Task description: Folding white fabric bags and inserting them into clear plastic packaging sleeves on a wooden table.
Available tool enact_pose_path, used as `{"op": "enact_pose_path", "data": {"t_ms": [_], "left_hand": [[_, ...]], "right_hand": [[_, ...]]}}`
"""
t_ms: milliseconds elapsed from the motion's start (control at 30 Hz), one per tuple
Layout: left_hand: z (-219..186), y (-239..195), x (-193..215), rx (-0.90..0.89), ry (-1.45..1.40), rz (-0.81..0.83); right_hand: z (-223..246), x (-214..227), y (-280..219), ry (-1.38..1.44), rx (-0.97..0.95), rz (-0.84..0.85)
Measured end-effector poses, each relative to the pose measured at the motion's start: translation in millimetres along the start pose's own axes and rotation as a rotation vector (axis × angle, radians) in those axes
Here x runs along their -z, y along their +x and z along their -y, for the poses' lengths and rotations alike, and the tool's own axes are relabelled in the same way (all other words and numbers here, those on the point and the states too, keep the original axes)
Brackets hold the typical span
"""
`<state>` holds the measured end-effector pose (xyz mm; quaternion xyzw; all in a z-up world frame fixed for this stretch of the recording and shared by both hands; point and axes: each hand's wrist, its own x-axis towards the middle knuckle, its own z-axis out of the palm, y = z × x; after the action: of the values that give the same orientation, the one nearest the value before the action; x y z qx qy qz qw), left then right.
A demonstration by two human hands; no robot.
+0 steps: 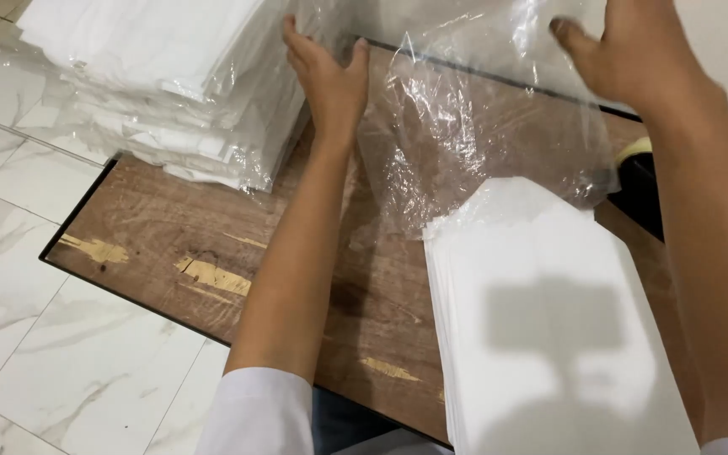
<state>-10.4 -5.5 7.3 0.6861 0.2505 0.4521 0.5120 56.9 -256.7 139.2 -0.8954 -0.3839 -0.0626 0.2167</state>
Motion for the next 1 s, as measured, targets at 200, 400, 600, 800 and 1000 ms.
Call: {"op": "enact_pose_path", "data": {"t_ms": [200, 400, 600, 800, 1000], "left_hand": [[4, -88, 15, -0.438, 0.260, 0.326], [20, -132, 14, -0.599, 0.366, 1.091], [28, -133, 3, -0.677, 0.274, 0.941], [51, -125, -17, -0.712, 0.370, 0.863], [76, -109, -41, -0.499, 0.572, 0.849]], "right_hand": [[-44, -35, -55, -0.047, -0.190, 0.350], [-68, -44, -105, 0.001, -0.142, 0.374], [-89, -65, -118, 0.038, -0.162, 0.283], [-101, -91, -101, 0.079, -0.105, 0.167], [-110, -104, -74, 0.090, -0.156, 0.194]]}}
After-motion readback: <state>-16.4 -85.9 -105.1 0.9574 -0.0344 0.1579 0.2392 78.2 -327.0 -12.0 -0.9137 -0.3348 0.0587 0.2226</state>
